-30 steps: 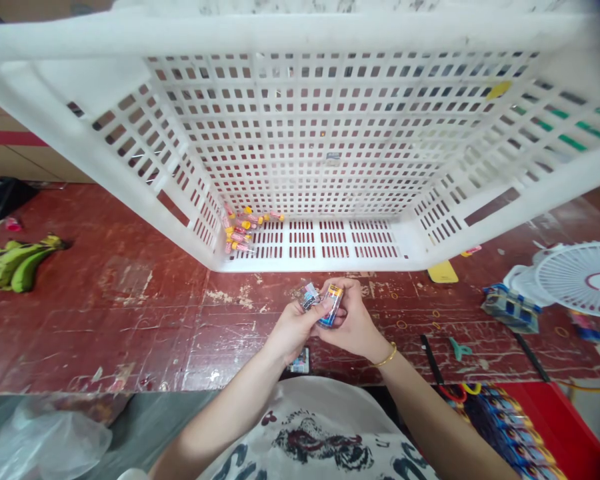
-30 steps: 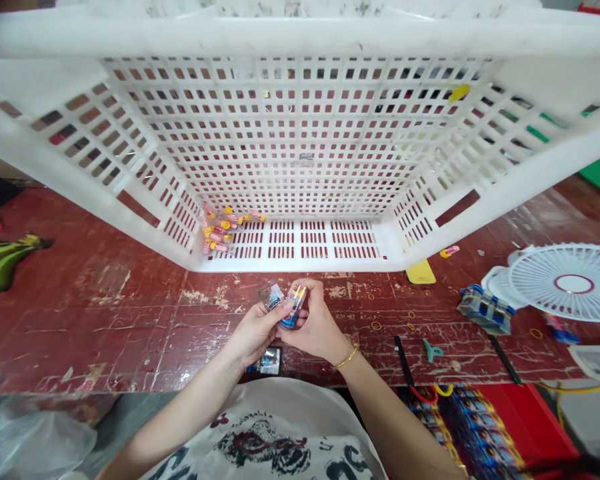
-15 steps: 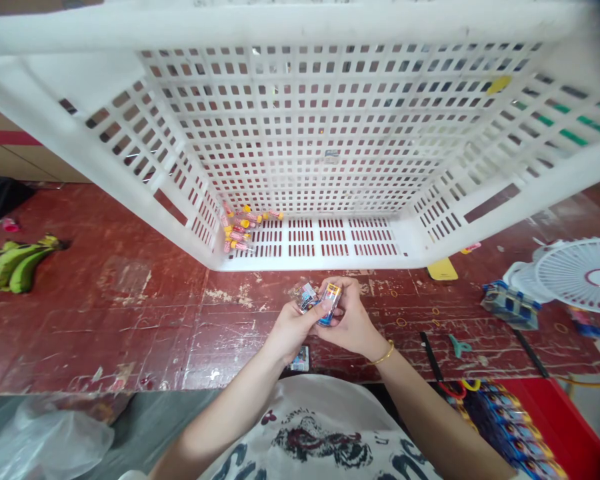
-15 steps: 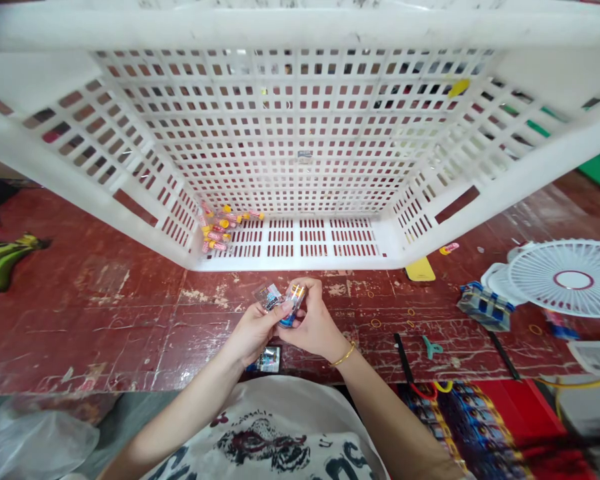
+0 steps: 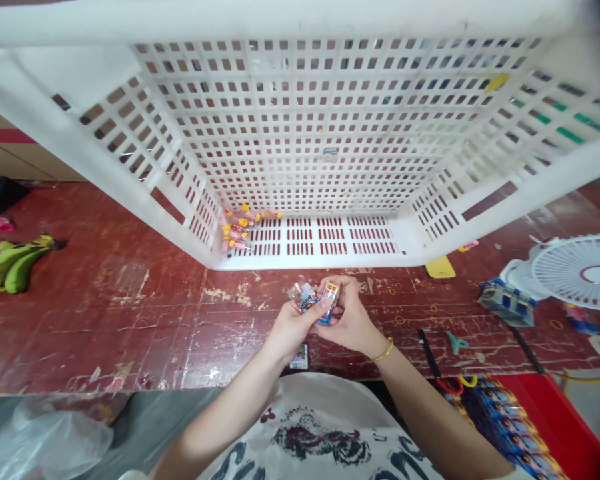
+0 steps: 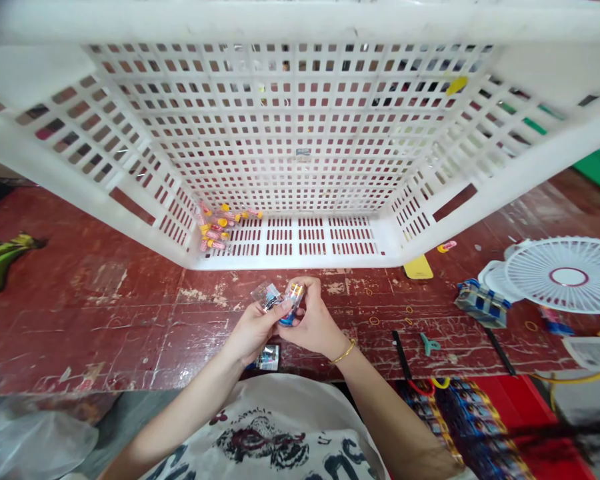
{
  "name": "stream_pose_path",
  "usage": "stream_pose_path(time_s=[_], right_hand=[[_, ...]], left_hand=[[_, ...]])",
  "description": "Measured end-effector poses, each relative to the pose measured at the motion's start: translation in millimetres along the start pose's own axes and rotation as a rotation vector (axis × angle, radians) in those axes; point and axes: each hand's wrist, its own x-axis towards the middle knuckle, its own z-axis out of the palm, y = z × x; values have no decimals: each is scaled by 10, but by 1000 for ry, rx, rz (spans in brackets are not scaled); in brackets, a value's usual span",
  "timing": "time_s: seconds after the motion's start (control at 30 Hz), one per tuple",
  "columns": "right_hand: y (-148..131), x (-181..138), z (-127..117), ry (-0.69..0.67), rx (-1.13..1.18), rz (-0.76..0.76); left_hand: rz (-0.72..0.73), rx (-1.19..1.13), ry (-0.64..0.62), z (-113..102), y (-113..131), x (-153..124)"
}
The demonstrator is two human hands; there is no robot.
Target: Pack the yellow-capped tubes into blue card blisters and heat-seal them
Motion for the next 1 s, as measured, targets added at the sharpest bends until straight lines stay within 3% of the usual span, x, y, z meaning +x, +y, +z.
stream_pose_path(time_s=[0.4, 0.53, 0.67, 0.87, 0.93, 1.0], right_hand=[[-9, -22, -17, -5, 4, 14], [9, -64, -107, -6, 176, 54], [45, -146, -170, 227, 455, 228], [-85, -355, -204, 544, 520, 308], [-78, -447, -344, 674, 456, 290], [-27, -646, -638, 837, 370, 296]], left_hand=[[30, 39, -14, -19, -4, 17], [50, 104, 5, -57, -12, 13], [87, 177, 28, -52, -92, 59], [134, 421, -13, 180, -305, 224], [119, 457, -37, 284, -375, 298], [50, 436, -74, 374, -438, 374]])
